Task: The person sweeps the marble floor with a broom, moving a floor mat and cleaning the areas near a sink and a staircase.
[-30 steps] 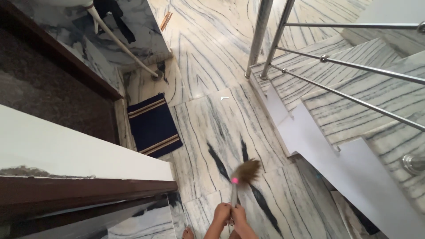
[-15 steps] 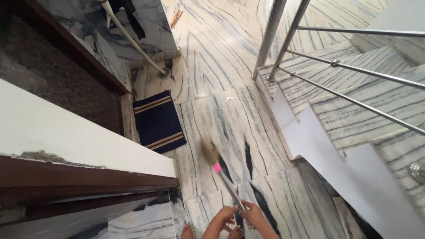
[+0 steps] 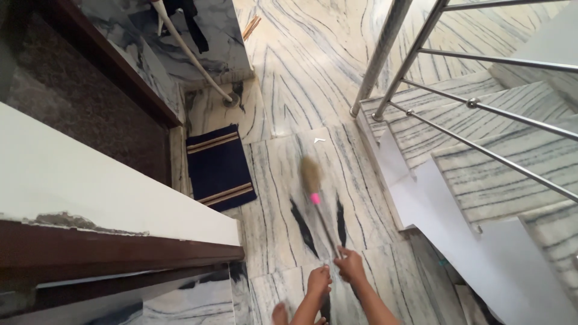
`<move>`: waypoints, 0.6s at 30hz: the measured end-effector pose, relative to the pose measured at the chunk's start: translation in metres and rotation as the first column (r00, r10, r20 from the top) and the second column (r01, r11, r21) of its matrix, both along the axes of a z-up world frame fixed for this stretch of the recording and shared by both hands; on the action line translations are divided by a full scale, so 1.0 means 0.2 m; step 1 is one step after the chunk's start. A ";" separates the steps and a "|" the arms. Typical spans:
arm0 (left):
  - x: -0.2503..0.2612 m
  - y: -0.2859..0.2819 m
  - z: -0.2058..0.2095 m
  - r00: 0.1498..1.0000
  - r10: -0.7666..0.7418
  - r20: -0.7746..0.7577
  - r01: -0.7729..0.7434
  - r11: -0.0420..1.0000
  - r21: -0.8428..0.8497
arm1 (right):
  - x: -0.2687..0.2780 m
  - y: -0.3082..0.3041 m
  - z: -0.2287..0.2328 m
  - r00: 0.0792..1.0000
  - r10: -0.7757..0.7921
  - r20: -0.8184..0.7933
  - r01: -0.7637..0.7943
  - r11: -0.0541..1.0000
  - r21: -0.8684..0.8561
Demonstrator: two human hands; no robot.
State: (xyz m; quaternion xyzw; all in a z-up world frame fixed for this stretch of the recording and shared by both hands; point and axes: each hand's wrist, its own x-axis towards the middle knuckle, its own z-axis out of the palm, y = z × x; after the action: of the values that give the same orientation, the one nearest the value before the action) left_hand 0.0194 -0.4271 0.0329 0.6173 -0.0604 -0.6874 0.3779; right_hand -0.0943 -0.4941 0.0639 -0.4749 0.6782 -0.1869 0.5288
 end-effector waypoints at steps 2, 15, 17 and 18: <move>0.05 -0.02 0.03 1.000 0.013 0.025 -0.014 0.999 0.047 | 0.07 0.01 0.01 0.995 0.095 0.028 -0.096 0.994 0.050; 0.24 -0.33 -0.33 0.896 -0.182 -0.405 0.156 0.983 -0.096 | 0.20 -0.45 -0.02 0.990 0.041 -0.136 -0.034 0.998 0.059; 0.27 -0.45 -0.29 0.938 -0.158 -0.308 0.148 0.987 -0.055 | 0.24 -0.56 -0.03 0.995 0.033 -0.094 -0.031 0.999 0.019; 0.29 -0.49 -0.25 0.976 -0.126 -0.178 0.129 0.992 0.002 | 0.29 -0.59 -0.03 0.995 0.045 -0.095 -0.040 0.998 0.056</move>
State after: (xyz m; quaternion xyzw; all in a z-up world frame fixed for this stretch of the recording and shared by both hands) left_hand 0.0772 -0.5259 -0.0164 0.5511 -0.0612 -0.7628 0.3327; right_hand -0.0366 -0.6114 0.0574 -0.4832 0.6972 -0.1343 0.5121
